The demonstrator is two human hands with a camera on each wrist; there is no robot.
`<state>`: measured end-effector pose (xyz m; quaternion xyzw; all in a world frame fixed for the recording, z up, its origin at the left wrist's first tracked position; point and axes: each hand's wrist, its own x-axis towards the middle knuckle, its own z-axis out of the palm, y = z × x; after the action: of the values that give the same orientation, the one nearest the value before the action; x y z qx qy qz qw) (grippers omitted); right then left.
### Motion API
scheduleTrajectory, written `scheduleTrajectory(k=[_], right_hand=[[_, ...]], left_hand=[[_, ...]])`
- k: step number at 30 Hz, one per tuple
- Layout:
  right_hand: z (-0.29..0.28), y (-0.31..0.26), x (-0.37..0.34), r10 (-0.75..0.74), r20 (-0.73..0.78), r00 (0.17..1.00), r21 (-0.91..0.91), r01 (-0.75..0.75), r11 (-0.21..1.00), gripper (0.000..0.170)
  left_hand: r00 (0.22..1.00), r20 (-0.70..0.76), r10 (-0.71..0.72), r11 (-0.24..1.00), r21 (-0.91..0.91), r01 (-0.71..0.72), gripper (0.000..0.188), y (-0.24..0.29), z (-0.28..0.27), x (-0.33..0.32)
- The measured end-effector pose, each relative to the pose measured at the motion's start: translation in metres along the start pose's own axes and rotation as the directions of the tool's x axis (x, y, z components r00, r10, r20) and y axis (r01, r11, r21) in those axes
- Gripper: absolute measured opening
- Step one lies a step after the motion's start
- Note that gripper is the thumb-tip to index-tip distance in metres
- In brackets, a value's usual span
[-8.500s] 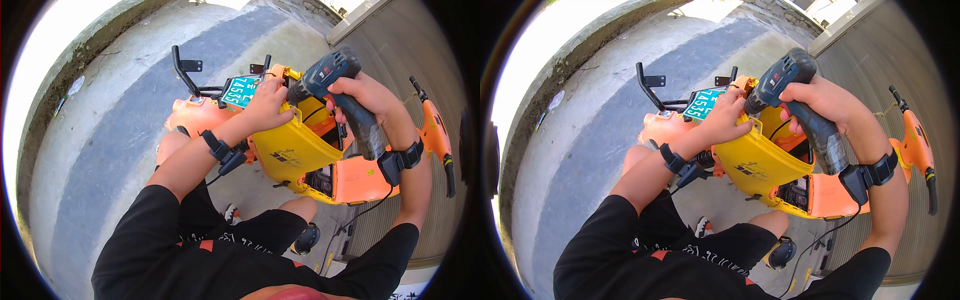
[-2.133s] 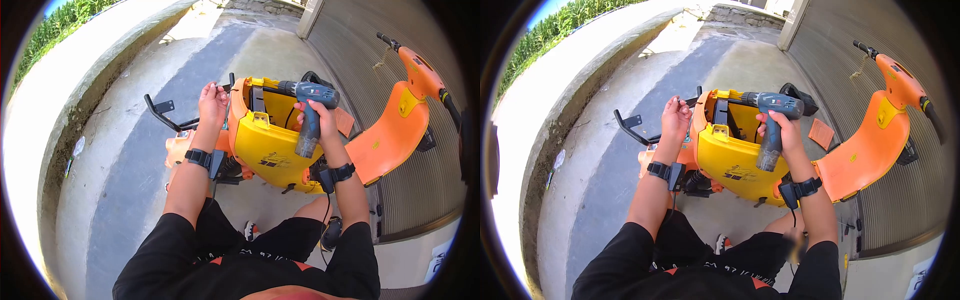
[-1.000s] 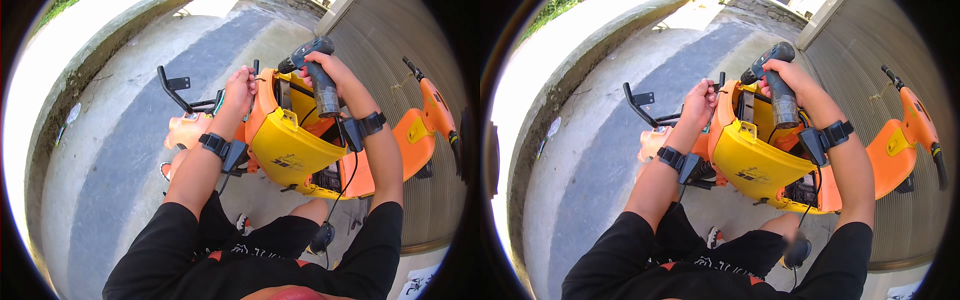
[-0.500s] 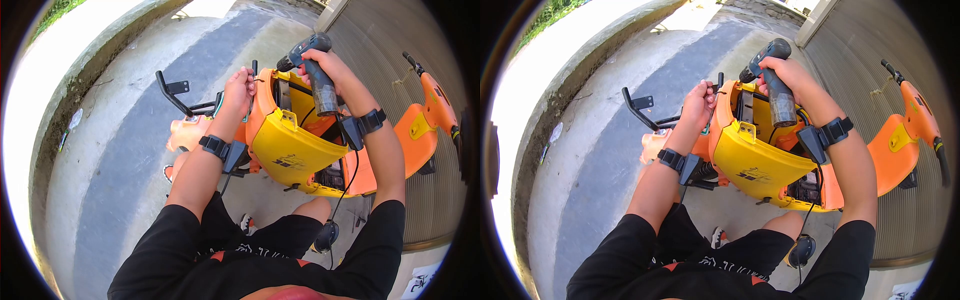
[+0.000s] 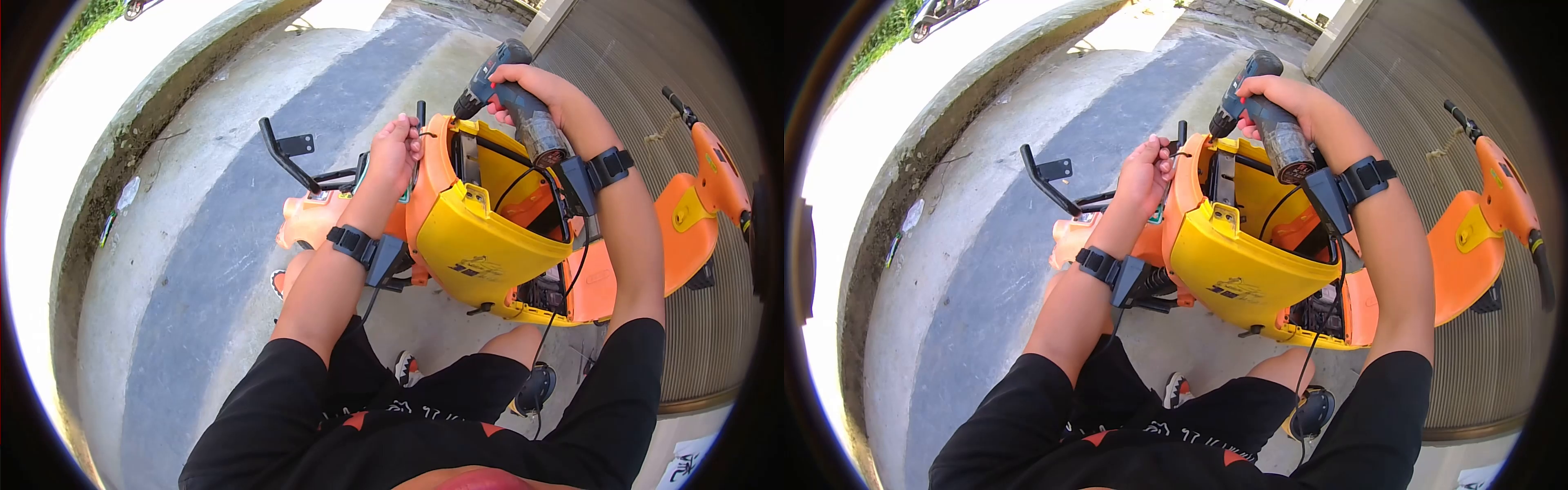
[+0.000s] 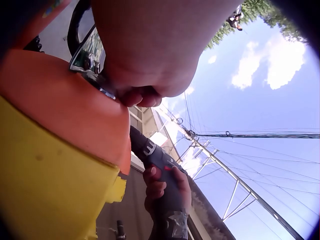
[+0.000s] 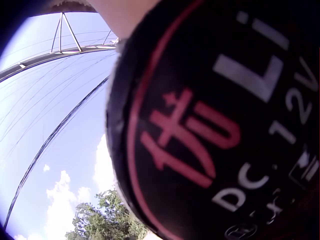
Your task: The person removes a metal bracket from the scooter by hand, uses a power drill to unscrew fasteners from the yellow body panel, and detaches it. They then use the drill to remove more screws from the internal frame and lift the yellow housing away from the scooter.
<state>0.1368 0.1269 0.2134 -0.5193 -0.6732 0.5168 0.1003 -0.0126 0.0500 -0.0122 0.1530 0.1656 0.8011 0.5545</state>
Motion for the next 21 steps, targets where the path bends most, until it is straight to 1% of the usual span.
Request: scheduleTrajectory(k=[2,3,4,6,7,8,10,11,12,14,15,16,18,19,20,21], right_hand=[[0.003,-0.006,0.001,-0.037,-0.028,0.999,0.031,0.037,0.999,0.044],[-0.001,-0.007,0.008,-0.026,-0.013,1.0,0.047,0.027,0.999,0.05],[-0.002,-0.009,0.009,-0.024,-0.016,1.0,0.045,0.025,0.999,0.05],[-0.001,-0.013,0.011,0.034,0.057,0.998,0.124,-0.041,0.991,0.053],[0.0,-0.015,0.012,0.077,0.093,0.993,0.195,-0.094,0.976,0.055],[0.0,-0.013,0.01,0.079,0.092,0.993,0.196,-0.095,0.976,0.055],[0.004,-0.011,0.002,-0.034,0.185,0.982,0.219,-0.008,0.976,0.06],[0.005,-0.012,-0.002,-0.061,0.221,0.973,0.206,0.015,0.978,0.066],[0.005,-0.012,-0.002,-0.064,0.217,0.974,0.212,0.017,0.977,0.066],[0.004,-0.013,0.002,-0.028,0.228,0.973,0.166,-0.01,0.986,0.067],[0.004,-0.013,0.003,-0.045,0.185,0.982,0.13,0.021,0.991,0.067],[-0.001,-0.012,0.009,-0.045,0.185,0.982,0.13,0.021,0.991,0.067],[-0.013,-0.013,0.023,-0.012,0.243,0.97,0.072,-0.006,0.997,0.065],[-0.011,-0.015,0.018,-0.027,0.187,0.982,0.067,0.015,0.998,0.062],[-0.011,-0.015,0.02,-0.029,0.188,0.982,0.065,0.017,0.998,0.062],[-0.011,-0.015,0.023,-0.049,0.141,0.989,0.088,0.037,0.995,0.06]], left_hand=[[1.0,-0.003,-0.006,1.0,0.001,0.006,0.022,0.0,0.0,-0.001],[1.0,0.0,-0.011,1.0,0.01,0.011,0.023,0.001,0.0,-0.001],[1.0,0.005,-0.015,1.0,0.019,0.015,0.023,0.001,0.001,-0.001],[1.0,-0.006,-0.018,0.999,0.03,0.018,0.023,0.002,0.002,0.001],[1.0,-0.018,-0.021,0.999,0.047,0.022,0.023,0.001,0.003,0.0],[1.0,-0.017,-0.023,0.999,0.047,0.024,0.023,0.001,0.004,0.0],[0.999,-0.023,-0.024,0.999,0.048,0.025,0.022,0.002,0.005,-0.001],[0.999,-0.021,-0.026,0.998,0.051,0.027,0.022,0.003,0.005,-0.001],[1.0,-0.016,-0.026,0.999,0.042,0.027,0.022,0.003,0.005,-0.001],[0.999,-0.012,-0.03,0.999,0.033,0.031,0.021,0.001,0.002,0.0],[1.0,-0.004,-0.029,0.999,0.024,0.029,0.021,0.002,0.001,0.0],[1.0,0.002,-0.026,1.0,0.014,0.026,0.021,0.002,0.0,0.001],[0.999,0.003,-0.032,0.999,0.014,0.032,0.022,0.004,0.0,0.0],[0.999,0.006,-0.041,0.999,0.015,0.041,0.022,0.005,0.0,-0.001],[0.999,0.006,-0.039,0.999,0.014,0.038,0.022,0.005,0.001,-0.002],[0.999,-0.002,-0.04,0.999,0.02,0.04,0.022,0.005,0.002,-0.002]])
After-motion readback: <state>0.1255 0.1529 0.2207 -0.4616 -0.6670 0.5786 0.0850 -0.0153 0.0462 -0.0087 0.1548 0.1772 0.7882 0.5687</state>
